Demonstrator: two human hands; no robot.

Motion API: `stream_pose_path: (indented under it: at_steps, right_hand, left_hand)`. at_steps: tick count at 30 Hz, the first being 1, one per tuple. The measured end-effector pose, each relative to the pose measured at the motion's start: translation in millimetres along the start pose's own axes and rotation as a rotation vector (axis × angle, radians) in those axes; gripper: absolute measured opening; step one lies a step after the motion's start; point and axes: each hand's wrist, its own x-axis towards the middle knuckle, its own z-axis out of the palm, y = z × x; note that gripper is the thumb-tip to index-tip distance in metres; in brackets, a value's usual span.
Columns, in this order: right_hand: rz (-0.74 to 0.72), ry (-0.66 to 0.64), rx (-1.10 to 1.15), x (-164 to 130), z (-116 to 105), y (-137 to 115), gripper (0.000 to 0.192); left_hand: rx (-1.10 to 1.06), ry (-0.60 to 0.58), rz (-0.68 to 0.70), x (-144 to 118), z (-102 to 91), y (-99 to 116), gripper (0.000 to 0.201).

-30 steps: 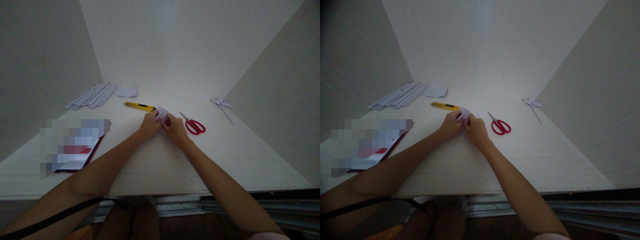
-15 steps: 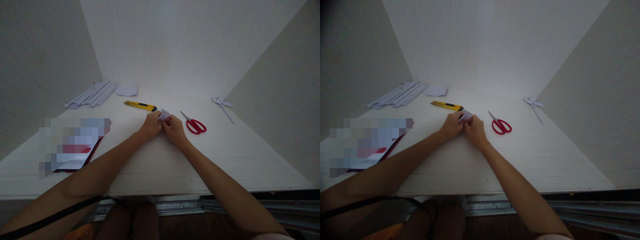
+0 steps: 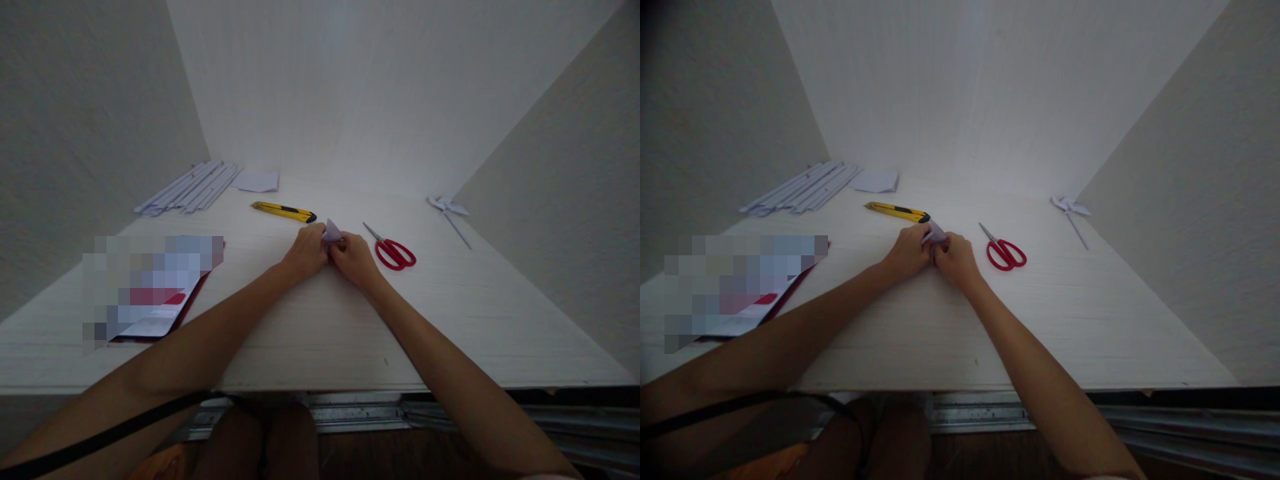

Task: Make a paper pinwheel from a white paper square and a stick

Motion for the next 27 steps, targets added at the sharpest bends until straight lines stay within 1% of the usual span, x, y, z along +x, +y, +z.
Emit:
stream_pose_path:
  at_steps: [6, 12, 27]
  right_hand:
    - [0.025, 0.021, -0.092, 1, 3, -3, 0.010]
    - [0.028, 0.034, -0.141, 1, 5, -6, 0.012]
    - [0.029, 0.053, -0.226, -2, 10, -8, 0.015]
  left_hand:
    - [0.022, 0.020, 0.014, 0, 3.3, 1, 0.011]
    - [0.035, 0.037, -0.024, -1, 5.5, 4, 0.011]
    - [0.141, -0.034, 0.018, -3, 6.4, 7, 0.013]
